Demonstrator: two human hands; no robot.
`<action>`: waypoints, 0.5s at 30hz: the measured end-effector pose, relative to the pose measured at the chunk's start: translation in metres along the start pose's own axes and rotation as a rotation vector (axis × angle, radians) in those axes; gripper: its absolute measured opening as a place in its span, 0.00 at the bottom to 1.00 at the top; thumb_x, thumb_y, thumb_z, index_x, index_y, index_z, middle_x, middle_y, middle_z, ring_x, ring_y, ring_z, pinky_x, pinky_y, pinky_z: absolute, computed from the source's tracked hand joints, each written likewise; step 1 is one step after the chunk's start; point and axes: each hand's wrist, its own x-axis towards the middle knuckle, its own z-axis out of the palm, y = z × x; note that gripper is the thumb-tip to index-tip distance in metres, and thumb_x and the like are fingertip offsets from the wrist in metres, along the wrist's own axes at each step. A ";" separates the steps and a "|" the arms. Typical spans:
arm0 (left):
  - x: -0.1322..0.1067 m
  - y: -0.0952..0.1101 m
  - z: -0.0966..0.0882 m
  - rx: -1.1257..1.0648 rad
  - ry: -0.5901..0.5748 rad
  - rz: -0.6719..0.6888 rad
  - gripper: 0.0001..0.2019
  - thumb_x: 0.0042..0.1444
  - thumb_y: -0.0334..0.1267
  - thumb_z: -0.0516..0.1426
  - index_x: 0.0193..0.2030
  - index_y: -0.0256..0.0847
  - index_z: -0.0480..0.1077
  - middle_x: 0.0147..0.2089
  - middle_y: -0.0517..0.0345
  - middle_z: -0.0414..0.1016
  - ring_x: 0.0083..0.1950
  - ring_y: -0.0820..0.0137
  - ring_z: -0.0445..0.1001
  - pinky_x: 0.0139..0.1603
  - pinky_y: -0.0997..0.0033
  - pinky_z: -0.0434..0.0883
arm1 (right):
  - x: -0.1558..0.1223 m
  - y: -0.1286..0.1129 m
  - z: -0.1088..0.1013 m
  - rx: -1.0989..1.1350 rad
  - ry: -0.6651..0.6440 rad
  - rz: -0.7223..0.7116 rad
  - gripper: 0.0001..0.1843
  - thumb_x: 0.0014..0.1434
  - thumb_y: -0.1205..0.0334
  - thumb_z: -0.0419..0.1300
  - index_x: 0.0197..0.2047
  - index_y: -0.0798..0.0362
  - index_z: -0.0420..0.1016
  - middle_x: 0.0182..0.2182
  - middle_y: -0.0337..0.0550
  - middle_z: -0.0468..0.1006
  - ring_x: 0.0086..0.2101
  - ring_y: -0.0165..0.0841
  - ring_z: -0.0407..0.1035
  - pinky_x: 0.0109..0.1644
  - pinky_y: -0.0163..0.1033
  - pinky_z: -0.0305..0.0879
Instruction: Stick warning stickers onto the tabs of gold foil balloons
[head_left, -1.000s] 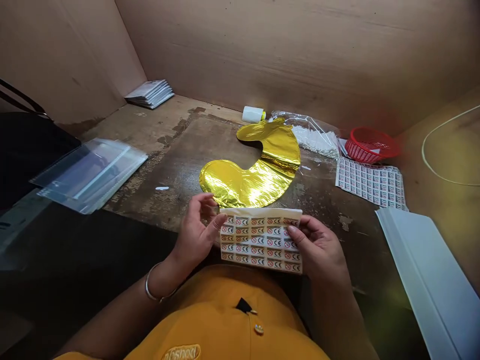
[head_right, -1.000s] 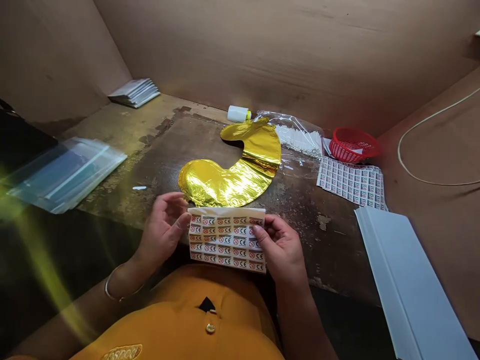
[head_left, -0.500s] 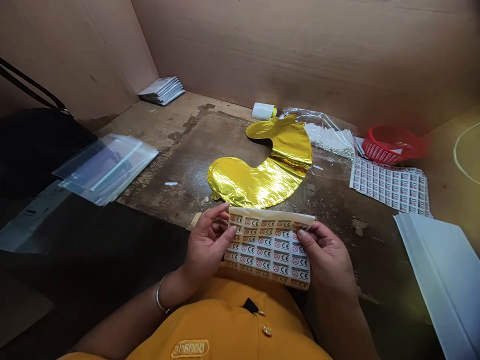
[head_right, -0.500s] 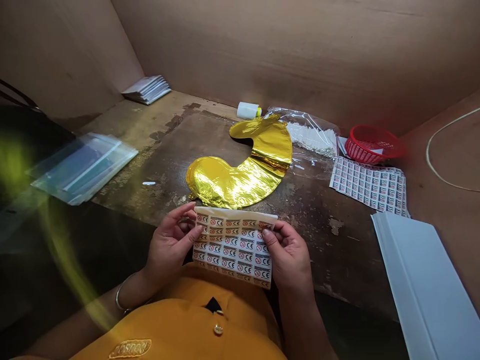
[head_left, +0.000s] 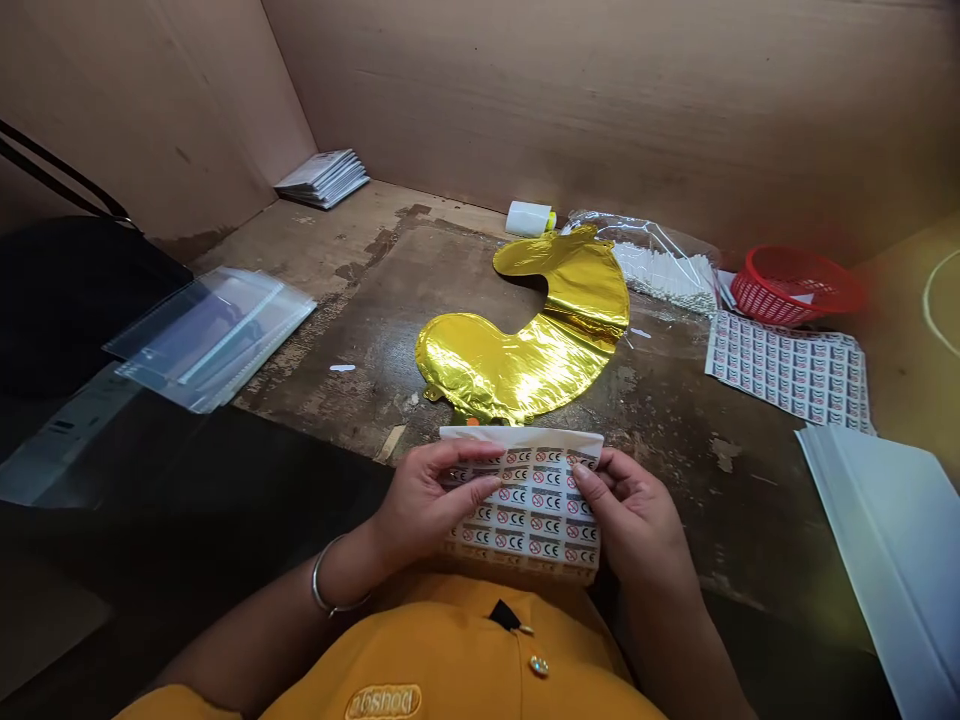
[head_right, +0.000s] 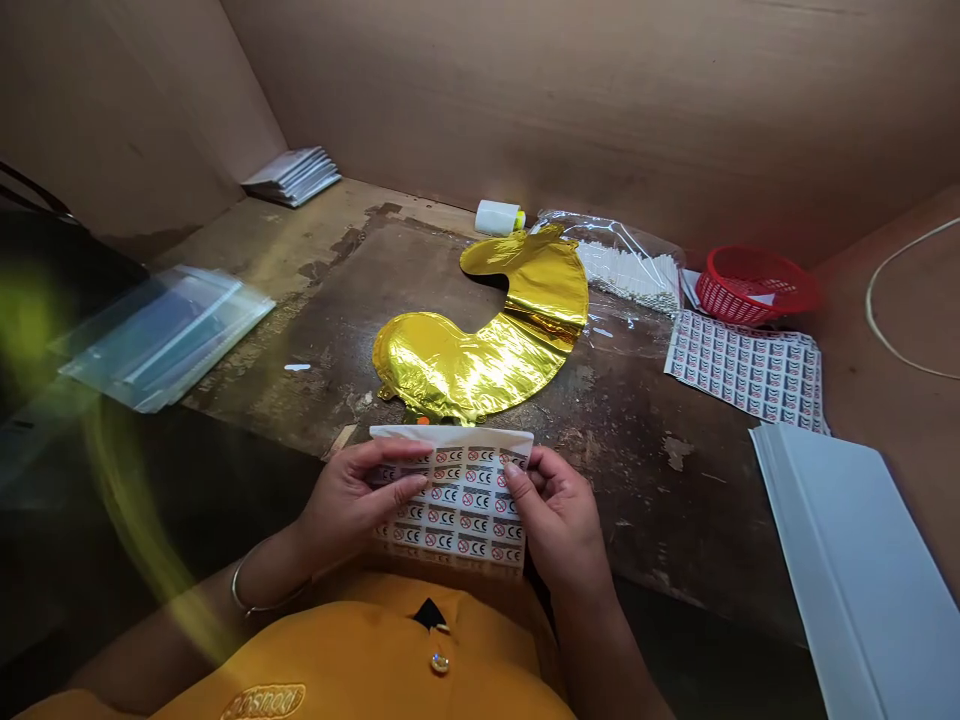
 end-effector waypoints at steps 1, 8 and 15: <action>0.002 0.001 -0.001 -0.010 -0.010 -0.001 0.11 0.52 0.36 0.65 0.43 0.41 0.79 0.41 0.54 0.82 0.39 0.69 0.80 0.41 0.71 0.79 | -0.001 -0.002 0.000 -0.029 -0.027 -0.027 0.14 0.52 0.52 0.67 0.38 0.51 0.75 0.29 0.42 0.81 0.27 0.34 0.75 0.31 0.38 0.75; 0.006 0.007 -0.001 -0.132 0.019 -0.093 0.12 0.49 0.35 0.66 0.42 0.42 0.79 0.42 0.56 0.82 0.36 0.74 0.79 0.38 0.79 0.78 | -0.018 -0.005 0.011 -0.192 0.231 -0.465 0.20 0.56 0.63 0.65 0.50 0.43 0.67 0.30 0.36 0.78 0.29 0.30 0.75 0.32 0.34 0.74; 0.004 0.008 0.003 -0.192 0.055 -0.083 0.06 0.52 0.36 0.65 0.38 0.42 0.77 0.36 0.61 0.81 0.35 0.77 0.78 0.36 0.84 0.76 | -0.023 -0.004 0.002 -0.399 0.210 -0.660 0.21 0.56 0.69 0.64 0.52 0.41 0.75 0.39 0.37 0.82 0.33 0.29 0.76 0.36 0.32 0.74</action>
